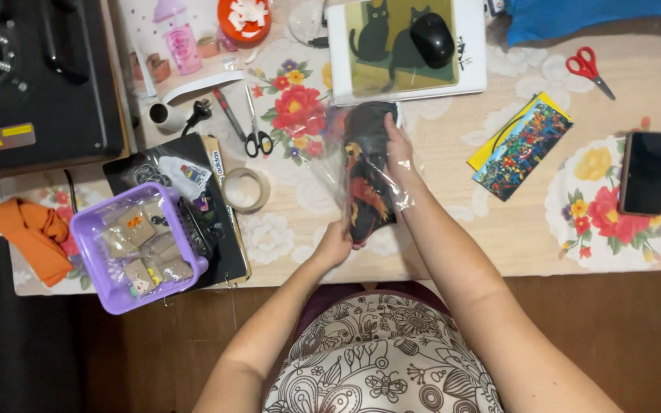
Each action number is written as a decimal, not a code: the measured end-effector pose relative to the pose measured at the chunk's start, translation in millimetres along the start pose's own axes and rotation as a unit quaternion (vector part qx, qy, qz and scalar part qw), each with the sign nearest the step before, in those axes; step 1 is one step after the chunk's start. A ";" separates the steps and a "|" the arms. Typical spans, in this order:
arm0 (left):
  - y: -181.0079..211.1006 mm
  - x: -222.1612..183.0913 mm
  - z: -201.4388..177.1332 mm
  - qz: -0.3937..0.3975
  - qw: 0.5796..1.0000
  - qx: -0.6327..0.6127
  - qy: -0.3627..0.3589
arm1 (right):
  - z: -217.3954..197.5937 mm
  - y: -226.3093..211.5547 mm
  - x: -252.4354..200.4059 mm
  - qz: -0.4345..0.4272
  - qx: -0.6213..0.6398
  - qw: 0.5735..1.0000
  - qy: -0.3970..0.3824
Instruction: Packaging printed artwork designs into clear plastic protective sleeves on a workspace.
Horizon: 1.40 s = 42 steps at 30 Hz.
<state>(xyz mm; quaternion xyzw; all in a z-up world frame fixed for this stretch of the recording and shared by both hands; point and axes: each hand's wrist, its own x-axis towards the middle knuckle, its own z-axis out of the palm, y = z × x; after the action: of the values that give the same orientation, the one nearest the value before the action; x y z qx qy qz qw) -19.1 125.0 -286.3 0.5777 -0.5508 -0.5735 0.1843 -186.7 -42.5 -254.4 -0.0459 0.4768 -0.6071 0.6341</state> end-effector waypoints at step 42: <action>10.3 -13.7 -69.8 -0.005 0.949 -0.248 0.193 | -103.2 42.4 -86.3 -0.299 -0.638 0.704 0.089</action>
<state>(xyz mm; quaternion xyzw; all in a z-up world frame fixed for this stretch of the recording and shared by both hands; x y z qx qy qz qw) 40.5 104.0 -252.2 0.6159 -0.3422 -0.5708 0.4216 -207.4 92.4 -289.9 -0.5255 0.7656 -0.3168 0.1934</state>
